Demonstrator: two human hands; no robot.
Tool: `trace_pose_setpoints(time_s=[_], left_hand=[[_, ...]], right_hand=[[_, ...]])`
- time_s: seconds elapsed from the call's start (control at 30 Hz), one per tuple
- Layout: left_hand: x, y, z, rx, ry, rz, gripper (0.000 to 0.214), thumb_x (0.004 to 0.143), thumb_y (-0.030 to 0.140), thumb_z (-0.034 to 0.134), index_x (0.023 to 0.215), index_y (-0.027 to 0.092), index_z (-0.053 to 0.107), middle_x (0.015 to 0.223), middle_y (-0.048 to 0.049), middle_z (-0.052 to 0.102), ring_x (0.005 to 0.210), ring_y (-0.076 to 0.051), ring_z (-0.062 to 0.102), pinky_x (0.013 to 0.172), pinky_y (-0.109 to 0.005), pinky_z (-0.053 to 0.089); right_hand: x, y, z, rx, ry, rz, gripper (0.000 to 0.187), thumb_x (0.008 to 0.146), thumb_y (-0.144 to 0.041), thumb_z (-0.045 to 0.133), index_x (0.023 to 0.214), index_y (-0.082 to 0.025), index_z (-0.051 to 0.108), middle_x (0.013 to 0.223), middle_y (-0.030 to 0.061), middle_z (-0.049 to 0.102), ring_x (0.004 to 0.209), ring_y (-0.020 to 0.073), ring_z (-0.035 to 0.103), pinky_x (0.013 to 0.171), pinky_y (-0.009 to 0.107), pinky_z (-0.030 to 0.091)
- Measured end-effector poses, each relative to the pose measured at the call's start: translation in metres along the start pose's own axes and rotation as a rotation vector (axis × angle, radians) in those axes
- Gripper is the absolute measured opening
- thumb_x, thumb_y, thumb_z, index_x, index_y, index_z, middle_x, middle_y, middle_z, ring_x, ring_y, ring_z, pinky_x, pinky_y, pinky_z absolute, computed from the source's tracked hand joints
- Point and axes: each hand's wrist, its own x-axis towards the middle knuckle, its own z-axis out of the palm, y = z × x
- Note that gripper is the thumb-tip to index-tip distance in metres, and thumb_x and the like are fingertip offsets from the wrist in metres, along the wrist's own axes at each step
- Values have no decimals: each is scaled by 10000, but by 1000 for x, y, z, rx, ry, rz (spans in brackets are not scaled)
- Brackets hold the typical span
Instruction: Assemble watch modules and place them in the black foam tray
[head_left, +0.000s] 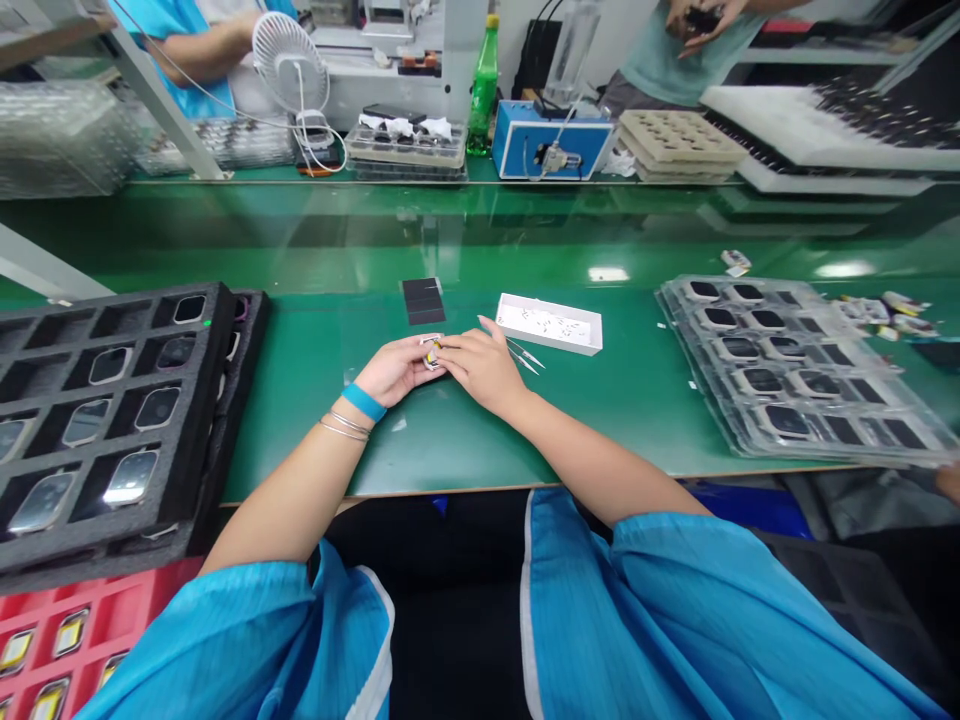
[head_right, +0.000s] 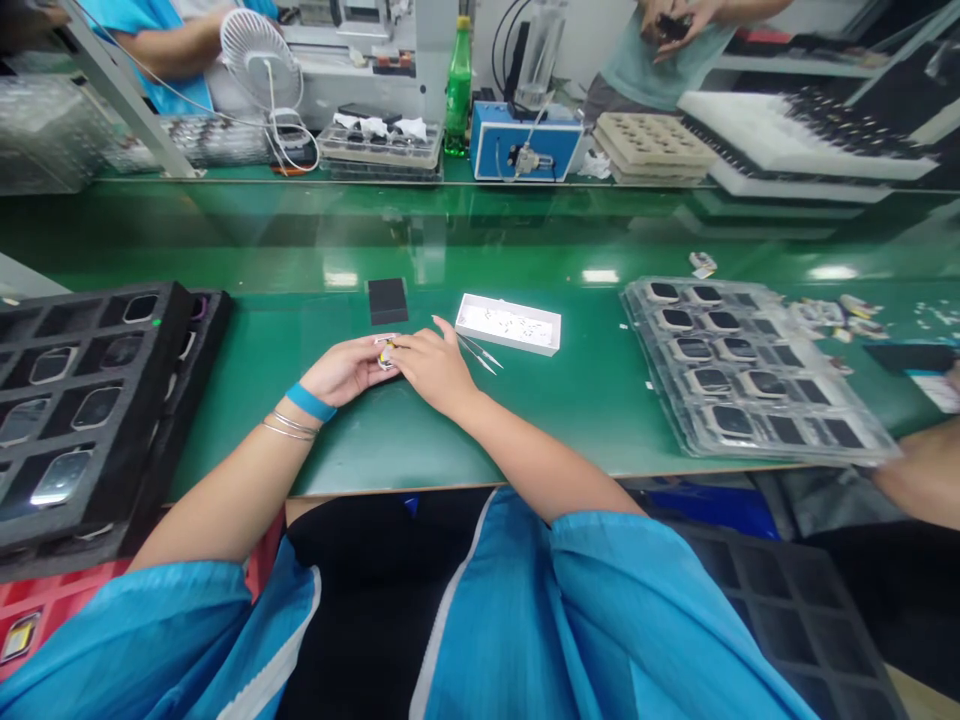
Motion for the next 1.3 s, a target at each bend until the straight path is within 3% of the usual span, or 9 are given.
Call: trace_pose_setpoints(time_s=[0.13,0.23,0.3,0.43,0.8,0.93,1.03,1.17,1.3], left_hand=[[1,-2,-4,72,-77,55,237,775,90,674,1009,117,696,888,-78,724,766,-120,680,786,-270,578],[2,-4,-6,128,-119,82,287,753,124,719,1039,130,688,959,-97,730,805,-143,693,799,-296,580],[3,-6,-7,159,-141,84,314,739,146,742,1048,133,682,965,-103,731,800,-151,699,796,-308,581],[2,-7,-5,202,-191,104,325,708,212,791,1003,133,682,952,-109,735,829,-174,707,800,-315,579],[0,-6,-4,246,-249,186,457,634,345,856,1000,135,681,960,-97,736,849,-181,703,777,-289,583],[5,-5,-7,229,-119,175,441,711,282,795,1108,145,661,975,-88,733,833,-170,699,783,-313,586],[10,0,-14,172,47,236,435,803,234,686,1224,159,608,993,-77,725,862,-161,695,860,-353,567],[19,7,-28,262,223,391,487,799,169,646,1282,194,583,998,-34,692,919,-135,657,937,-344,521],[24,10,-41,757,496,650,609,632,118,788,1221,171,641,949,-38,621,871,-168,613,940,-369,497]], right_hand=[[0,3,-1,112,29,48,98,843,-199,663,901,-244,728,1084,65,681,1065,231,592,1013,493,449],[0,7,0,319,40,173,399,758,-176,715,1146,-238,645,1263,95,581,1156,233,571,949,436,527],[0,12,3,524,-45,275,567,740,-187,713,1281,-238,549,1341,110,542,1148,215,598,917,394,558],[-1,13,8,838,-200,375,566,768,-245,687,1307,-215,516,1247,103,644,1057,198,671,916,372,571],[-6,-7,6,762,-82,383,550,813,-225,624,1351,-224,512,1239,79,671,1053,193,687,933,343,566],[-2,0,6,548,-55,351,598,824,-229,621,1400,-226,460,1232,83,673,1057,197,683,977,392,539],[0,1,3,325,-68,307,704,804,-270,679,1449,-194,409,1376,126,571,1255,253,568,1096,454,439],[-3,-7,1,114,-315,173,751,799,-406,714,1451,-166,430,1511,155,414,1430,306,352,1189,510,295],[-9,-20,0,-27,-594,27,860,799,-533,693,1490,-132,374,1558,185,314,1482,344,207,1208,557,213]])
